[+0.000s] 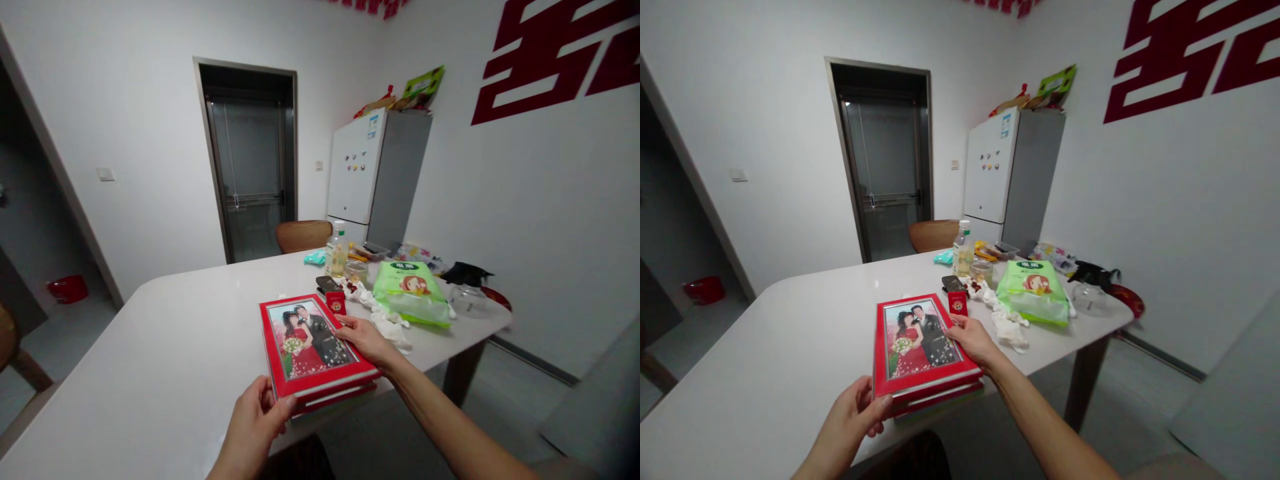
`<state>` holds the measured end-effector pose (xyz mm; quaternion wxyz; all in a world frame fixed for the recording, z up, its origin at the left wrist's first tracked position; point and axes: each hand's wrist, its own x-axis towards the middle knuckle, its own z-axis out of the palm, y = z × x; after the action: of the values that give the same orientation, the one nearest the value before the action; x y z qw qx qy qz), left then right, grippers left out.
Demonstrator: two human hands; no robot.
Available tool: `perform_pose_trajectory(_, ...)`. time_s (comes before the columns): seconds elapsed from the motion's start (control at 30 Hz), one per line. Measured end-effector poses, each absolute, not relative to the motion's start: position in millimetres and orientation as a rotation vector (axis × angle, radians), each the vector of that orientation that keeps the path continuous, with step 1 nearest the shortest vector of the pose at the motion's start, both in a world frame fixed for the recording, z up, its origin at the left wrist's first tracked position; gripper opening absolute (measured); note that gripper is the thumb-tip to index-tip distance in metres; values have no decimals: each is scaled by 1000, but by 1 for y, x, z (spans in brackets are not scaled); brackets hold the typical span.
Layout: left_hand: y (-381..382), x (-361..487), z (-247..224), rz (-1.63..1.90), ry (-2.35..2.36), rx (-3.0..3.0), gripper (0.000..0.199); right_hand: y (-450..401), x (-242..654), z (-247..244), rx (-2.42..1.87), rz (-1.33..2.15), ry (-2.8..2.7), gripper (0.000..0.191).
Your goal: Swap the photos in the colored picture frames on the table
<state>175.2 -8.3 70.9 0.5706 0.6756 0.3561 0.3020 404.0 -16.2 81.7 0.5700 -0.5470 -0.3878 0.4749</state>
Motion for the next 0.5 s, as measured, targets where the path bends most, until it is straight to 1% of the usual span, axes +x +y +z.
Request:
perform_pose_trajectory(0.17, 2, 174, 58, 588, 992, 1964, 25, -13, 419, 64, -1457, 1040, -934, 38)
perform_pose_trajectory(0.23, 5, 175, 54, 588, 1024, 2008, 24, -19, 422, 59, -1496, 1005, -932, 41)
perform_pose_trajectory(0.27, 5, 176, 52, 616, 1036, 1983, 27, -24, 424, 57, -1498, 1001, -927, 43)
perform_pose_trajectory(0.3, 6, 178, 50, 654, 1036, 1934, 35, -30, 424, 54, -1478, 1012, -921, 43)
perform_pose_trajectory(0.4, 5, 187, 42, 720, 968, 1785, 67, -46, 419, 46, -1328, 1071, -894, 40)
perform_pose_trajectory(0.5, 10, 187, 33, 659, 1021, 1846, 82, -47, 406, 38, -1246, 1041, -850, 41)
